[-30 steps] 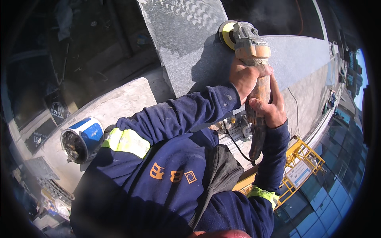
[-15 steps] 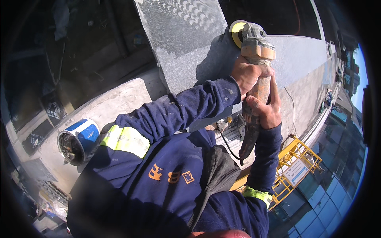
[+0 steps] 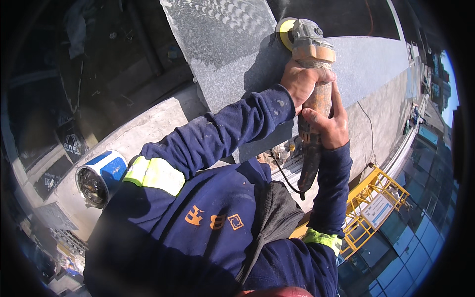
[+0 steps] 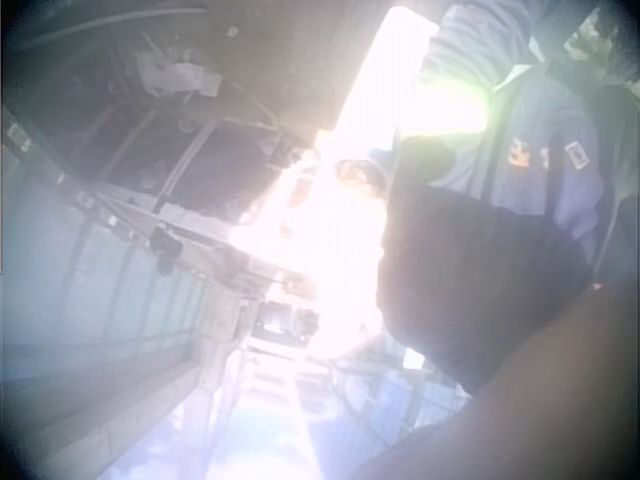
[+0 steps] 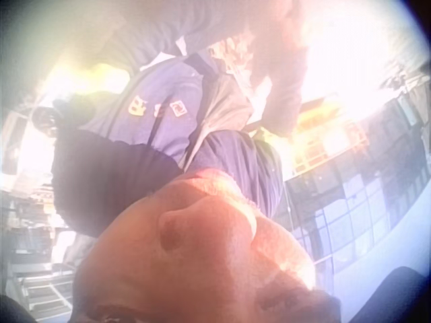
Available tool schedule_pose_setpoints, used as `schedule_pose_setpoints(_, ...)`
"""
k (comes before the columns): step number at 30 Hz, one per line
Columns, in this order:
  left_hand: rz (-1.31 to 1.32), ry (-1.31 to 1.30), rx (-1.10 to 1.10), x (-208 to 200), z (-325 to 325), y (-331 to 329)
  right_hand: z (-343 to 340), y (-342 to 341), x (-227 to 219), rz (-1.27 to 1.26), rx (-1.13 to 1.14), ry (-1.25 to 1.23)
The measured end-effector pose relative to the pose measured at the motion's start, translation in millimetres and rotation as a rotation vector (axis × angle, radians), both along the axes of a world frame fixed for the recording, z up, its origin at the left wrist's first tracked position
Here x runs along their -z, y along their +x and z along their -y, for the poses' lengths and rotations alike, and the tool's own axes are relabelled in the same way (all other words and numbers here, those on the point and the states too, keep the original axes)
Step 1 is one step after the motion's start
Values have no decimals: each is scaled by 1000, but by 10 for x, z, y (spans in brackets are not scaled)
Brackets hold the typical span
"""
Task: The person uses an angle grinder to smooth the surface of a large stone slab. The person holds the tool with both hands and moves it along the slab's surface, generating dust.
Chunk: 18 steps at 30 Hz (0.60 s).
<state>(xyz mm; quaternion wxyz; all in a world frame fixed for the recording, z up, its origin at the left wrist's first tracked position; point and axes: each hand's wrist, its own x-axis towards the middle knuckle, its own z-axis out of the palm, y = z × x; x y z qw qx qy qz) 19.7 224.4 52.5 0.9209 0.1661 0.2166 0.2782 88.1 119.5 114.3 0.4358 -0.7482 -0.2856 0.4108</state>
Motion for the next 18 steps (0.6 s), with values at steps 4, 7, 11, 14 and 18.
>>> schedule_pose_setpoints(4, 3, -8, 13, 2, -41, -4, -38, -13, -10, 25, 2, -16)
schedule_pose_setpoints(7, 6, 1, -15, -6, -57, -7, -71, -24, -20, 27, -10, 10)
schedule_pose_setpoints(11, 52, -8, -28, 1, -89, -4, -107, -23, -35, -35, 3, 14)
schedule_pose_setpoints(14, -4, -4, -14, 23, -100, -19, -116, -20, -40, 68, -74, -30)
schedule_pose_setpoints(18, 20, -2, -39, 39, -71, 6, -98, -25, -21, -10, -14, -4)
